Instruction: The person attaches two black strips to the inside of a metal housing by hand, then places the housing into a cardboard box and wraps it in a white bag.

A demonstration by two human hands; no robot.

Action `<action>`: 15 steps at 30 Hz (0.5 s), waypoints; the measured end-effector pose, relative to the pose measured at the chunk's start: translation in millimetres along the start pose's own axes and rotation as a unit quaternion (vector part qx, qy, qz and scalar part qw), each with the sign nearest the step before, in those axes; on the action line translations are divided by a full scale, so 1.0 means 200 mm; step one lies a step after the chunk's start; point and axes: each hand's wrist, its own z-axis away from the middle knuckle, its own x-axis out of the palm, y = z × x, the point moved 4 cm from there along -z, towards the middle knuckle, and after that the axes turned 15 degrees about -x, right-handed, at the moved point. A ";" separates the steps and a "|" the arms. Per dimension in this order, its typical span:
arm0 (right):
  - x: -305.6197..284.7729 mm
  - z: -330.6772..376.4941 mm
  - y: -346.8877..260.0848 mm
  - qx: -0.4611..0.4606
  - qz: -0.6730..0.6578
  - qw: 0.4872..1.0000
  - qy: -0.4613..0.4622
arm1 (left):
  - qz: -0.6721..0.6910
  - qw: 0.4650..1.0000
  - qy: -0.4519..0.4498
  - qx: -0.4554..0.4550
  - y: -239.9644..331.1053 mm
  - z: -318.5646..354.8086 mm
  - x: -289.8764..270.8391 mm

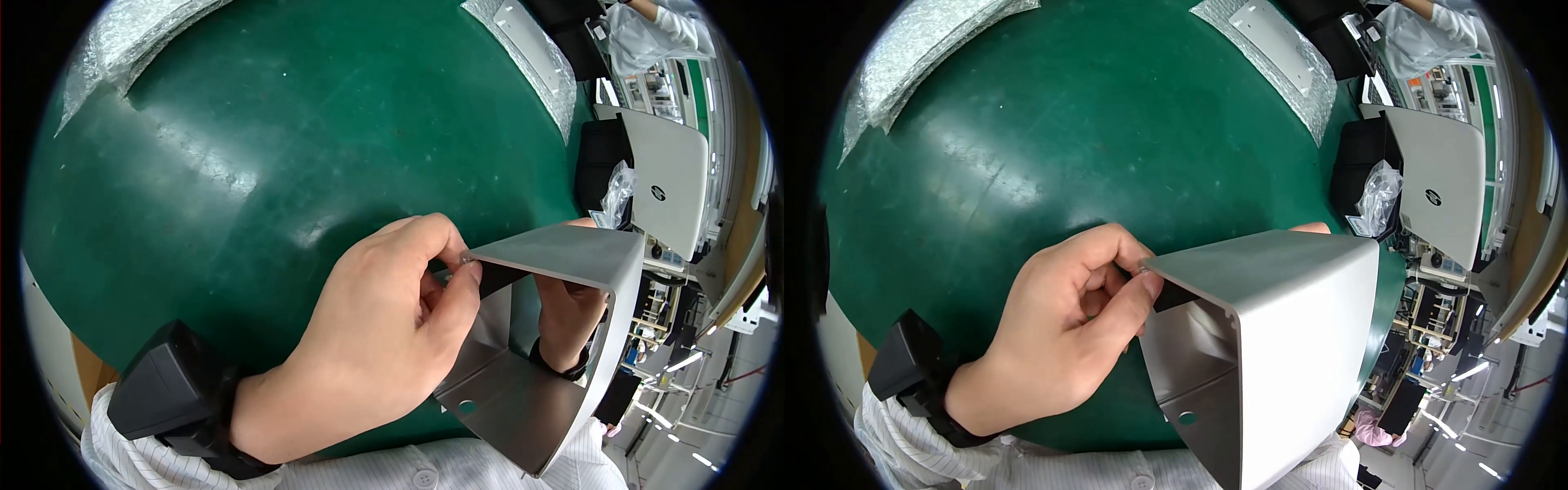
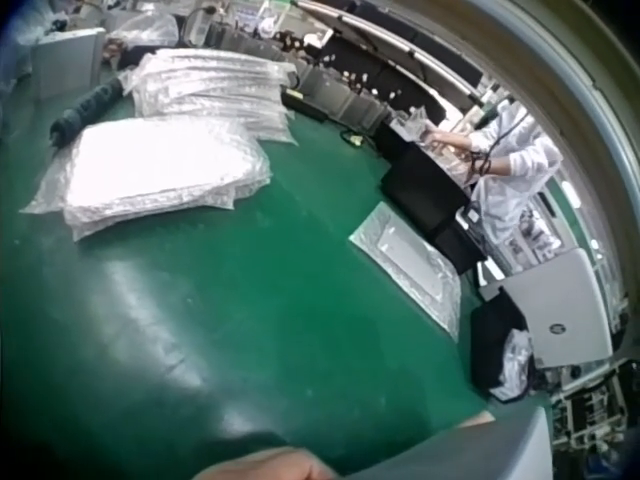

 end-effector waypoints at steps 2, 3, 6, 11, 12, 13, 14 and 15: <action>0.01 0.00 -0.01 -0.002 -0.011 1.000 0.004 | 0.000 1.000 -0.003 0.001 -0.01 0.00 0.00; 0.02 -0.01 -0.02 -0.004 -0.022 1.000 0.009 | -0.001 1.000 -0.005 0.003 -0.01 0.00 0.00; 0.01 0.00 -0.01 -0.016 -0.022 1.000 0.006 | 0.004 1.000 -0.009 0.000 0.00 0.00 0.00; 0.01 0.01 -0.01 -0.014 -0.006 1.000 0.011 | -0.001 1.000 -0.008 0.008 -0.01 0.00 0.00; 0.00 0.01 0.00 -0.010 -0.002 1.000 0.017 | -0.003 1.000 -0.005 0.016 -0.01 0.00 0.00; 0.00 0.00 0.00 -0.009 -0.002 1.000 0.016 | -0.003 1.000 -0.004 0.015 -0.01 0.00 0.00; 0.00 0.00 0.00 -0.025 -0.011 1.000 0.006 | -0.003 1.000 -0.004 0.013 -0.01 0.00 0.00; 0.01 -0.01 0.00 -0.041 -0.021 0.999 -0.004 | -0.003 1.000 -0.003 0.011 -0.01 0.00 0.00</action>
